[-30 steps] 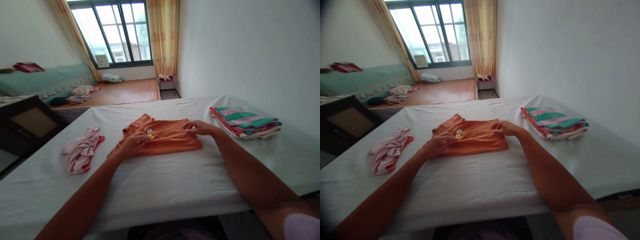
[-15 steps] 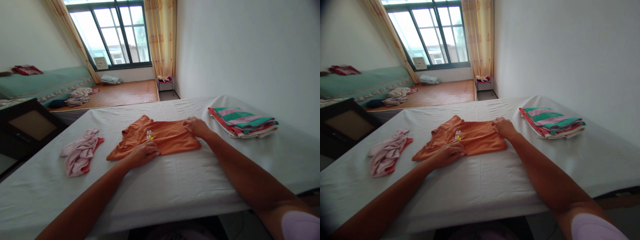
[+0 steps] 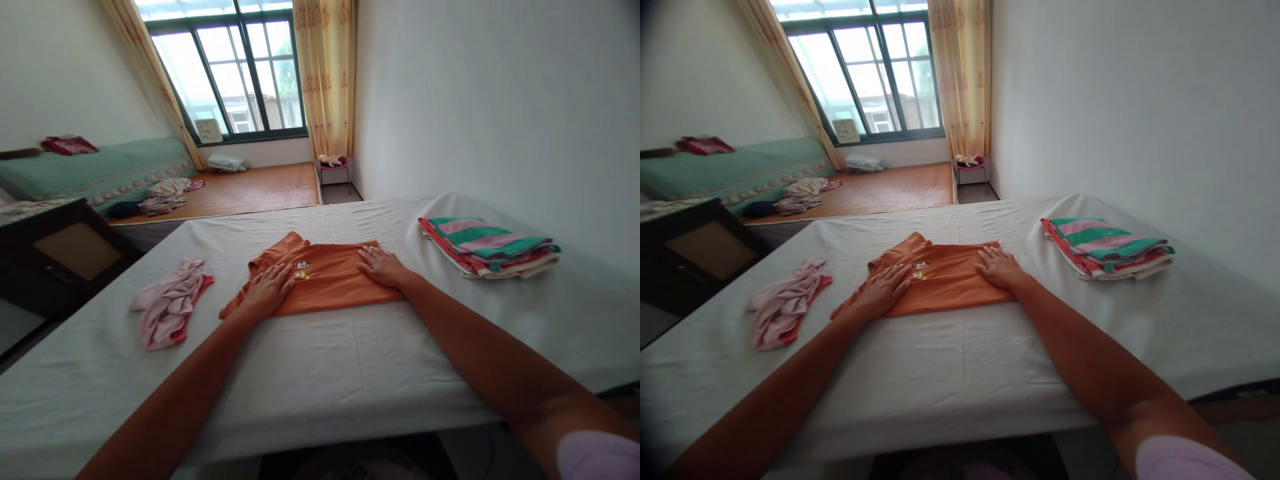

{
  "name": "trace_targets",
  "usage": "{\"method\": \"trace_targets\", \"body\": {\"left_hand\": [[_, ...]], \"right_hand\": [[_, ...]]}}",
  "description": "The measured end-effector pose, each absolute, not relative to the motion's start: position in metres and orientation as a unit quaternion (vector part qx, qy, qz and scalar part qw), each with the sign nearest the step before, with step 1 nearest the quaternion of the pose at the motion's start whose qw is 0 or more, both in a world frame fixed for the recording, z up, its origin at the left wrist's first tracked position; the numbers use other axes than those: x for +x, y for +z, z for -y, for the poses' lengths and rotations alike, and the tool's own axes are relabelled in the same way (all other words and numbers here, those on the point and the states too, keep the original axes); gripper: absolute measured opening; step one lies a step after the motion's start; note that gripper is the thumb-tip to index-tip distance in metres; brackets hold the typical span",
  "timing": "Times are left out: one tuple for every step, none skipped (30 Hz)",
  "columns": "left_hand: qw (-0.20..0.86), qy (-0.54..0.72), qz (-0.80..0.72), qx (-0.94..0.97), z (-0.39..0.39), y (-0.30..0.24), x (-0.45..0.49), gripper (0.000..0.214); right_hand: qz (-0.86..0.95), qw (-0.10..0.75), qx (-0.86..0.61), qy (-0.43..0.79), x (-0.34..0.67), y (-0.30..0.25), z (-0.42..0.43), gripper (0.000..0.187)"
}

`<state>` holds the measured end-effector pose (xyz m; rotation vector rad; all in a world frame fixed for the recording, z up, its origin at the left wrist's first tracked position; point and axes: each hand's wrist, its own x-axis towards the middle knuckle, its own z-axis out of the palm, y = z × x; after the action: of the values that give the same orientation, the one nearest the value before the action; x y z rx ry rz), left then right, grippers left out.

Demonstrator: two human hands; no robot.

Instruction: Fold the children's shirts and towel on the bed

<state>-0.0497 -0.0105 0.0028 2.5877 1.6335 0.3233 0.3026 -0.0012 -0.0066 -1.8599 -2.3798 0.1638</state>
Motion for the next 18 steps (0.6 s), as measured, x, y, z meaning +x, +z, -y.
{"method": "trace_targets", "body": {"left_hand": [[0.03,0.103,-0.537,0.837,0.007,0.006,-0.053,0.053],[0.027,0.104,-0.542,0.833,0.002,0.011,-0.056,0.051],[0.023,0.109,-0.548,0.829,-0.003,0.016,-0.059,0.049],[0.015,0.114,-0.557,0.823,-0.011,0.022,-0.062,0.047],[0.006,0.118,-0.569,0.814,-0.019,0.027,-0.064,0.044],[0.0,0.116,-0.584,0.804,-0.029,0.032,-0.066,0.042],[0.001,0.11,-0.598,0.794,-0.04,0.035,-0.068,0.041],[0.01,0.102,-0.614,0.783,-0.052,0.038,-0.068,0.04],[0.025,0.093,-0.626,0.774,-0.063,0.039,-0.068,0.04],[0.044,0.086,-0.636,0.765,-0.075,0.038,-0.067,0.039],[0.059,0.084,-0.644,0.758,-0.086,0.037,-0.065,0.039],[0.07,0.087,-0.649,0.753,-0.096,0.035,-0.062,0.039],[0.076,0.091,-0.651,0.75,-0.105,0.032,-0.059,0.039],[0.077,0.097,-0.652,0.748,-0.114,0.029,-0.056,0.039],[0.078,0.102,-0.65,0.749,-0.121,0.027,-0.052,0.039],[0.082,0.107,-0.65,0.748,-0.127,0.026,-0.049,0.037],[0.09,0.11,-0.649,0.748,-0.132,0.025,-0.046,0.034],[0.1,0.111,-0.647,0.748,-0.138,0.026,-0.045,0.03]], "right_hand": [[0.773,0.059,-0.629,0.05,0.307,-0.008,-0.002,0.064],[0.767,0.06,-0.638,0.046,0.31,-0.01,-0.003,0.063],[0.764,0.061,-0.641,0.044,0.31,-0.011,-0.004,0.062],[0.764,0.062,-0.641,0.042,0.309,-0.013,-0.004,0.062],[0.763,0.063,-0.642,0.041,0.308,-0.014,-0.003,0.061],[0.763,0.065,-0.641,0.04,0.306,-0.014,-0.002,0.061],[0.763,0.065,-0.642,0.038,0.304,-0.015,-0.001,0.061],[0.763,0.065,-0.642,0.037,0.303,-0.015,-0.001,0.06],[0.763,0.064,-0.642,0.036,0.302,-0.015,0.0,0.06],[0.764,0.063,-0.641,0.035,0.302,-0.014,0.0,0.06],[0.765,0.061,-0.64,0.035,0.302,-0.014,0.0,0.06],[0.766,0.061,-0.639,0.034,0.302,-0.014,-0.001,0.06],[0.767,0.062,-0.638,0.034,0.303,-0.014,-0.001,0.06],[0.768,0.064,-0.637,0.032,0.303,-0.014,-0.002,0.06],[0.769,0.066,-0.635,0.029,0.304,-0.014,-0.002,0.06],[0.771,0.067,-0.633,0.026,0.305,-0.015,-0.002,0.06],[0.773,0.067,-0.631,0.022,0.305,-0.015,-0.003,0.06],[0.775,0.065,-0.628,0.018,0.306,-0.015,-0.003,0.059]]}}
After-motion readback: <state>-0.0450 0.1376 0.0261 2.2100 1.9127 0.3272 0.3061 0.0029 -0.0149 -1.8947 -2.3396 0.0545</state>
